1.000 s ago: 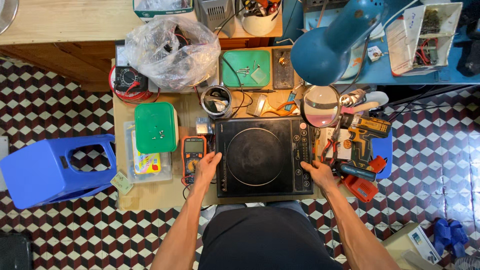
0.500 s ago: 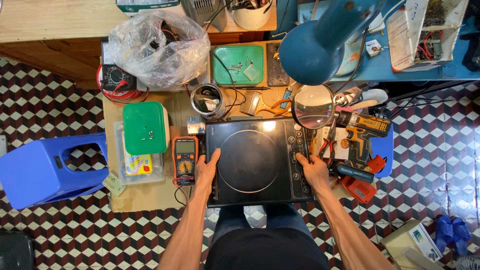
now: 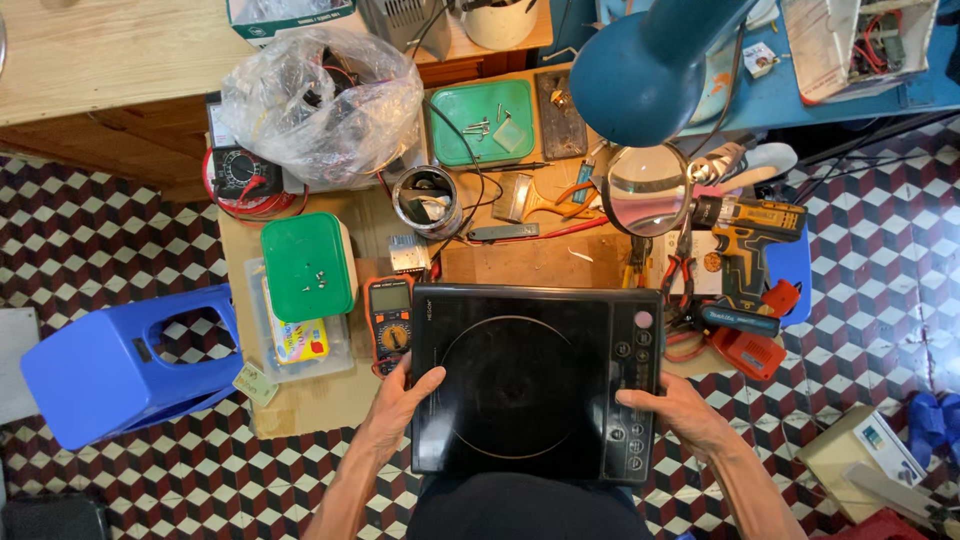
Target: The person disassembles an induction cooktop, inspects the internal fan and circuitry, and reassembles it. They use a cordless drill to remove and reinstall screws on the back panel and handle the cooktop repeatedly to access different sides.
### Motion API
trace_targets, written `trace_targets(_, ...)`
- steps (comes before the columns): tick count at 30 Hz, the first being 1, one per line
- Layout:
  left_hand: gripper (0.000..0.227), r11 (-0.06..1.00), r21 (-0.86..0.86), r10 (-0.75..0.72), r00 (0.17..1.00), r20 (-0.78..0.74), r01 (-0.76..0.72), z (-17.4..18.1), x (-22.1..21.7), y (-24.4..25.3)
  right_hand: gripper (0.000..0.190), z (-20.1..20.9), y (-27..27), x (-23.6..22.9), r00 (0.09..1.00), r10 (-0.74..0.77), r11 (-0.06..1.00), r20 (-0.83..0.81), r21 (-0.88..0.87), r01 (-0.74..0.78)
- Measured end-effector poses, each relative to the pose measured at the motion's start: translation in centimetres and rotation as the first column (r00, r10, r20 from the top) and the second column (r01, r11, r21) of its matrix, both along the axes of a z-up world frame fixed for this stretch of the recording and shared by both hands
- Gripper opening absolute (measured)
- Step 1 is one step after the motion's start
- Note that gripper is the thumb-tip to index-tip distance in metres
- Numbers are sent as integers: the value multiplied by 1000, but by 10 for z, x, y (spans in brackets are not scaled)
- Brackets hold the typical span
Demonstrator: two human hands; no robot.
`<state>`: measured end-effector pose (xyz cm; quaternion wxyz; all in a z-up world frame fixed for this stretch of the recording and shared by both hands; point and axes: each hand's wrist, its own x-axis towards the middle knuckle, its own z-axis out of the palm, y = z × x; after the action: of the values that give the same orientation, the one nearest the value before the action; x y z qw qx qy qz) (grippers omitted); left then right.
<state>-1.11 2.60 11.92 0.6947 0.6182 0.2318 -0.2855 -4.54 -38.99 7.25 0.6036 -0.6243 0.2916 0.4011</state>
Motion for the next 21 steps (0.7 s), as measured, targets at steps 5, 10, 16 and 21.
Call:
trace_targets(5,57,873,231,-373,893,-252,430,43,46,9,51,36,9,-39,993,-71,982,93,-170,86)
trace_targets(10,70,765,387,-643,644,415,515,72,66,18,53,78,31,-59,615,307,912,727,-409,29)
trace_targets(16,75,708,513,-655,723,219,485,67,76,15,51,75,64,-47,543,389,813,744,-555,178)
trace_targets(21,80,788,542,-592,598,540,292,41,61,19,48,59,68,-45,536,349,820,769,-528,223)
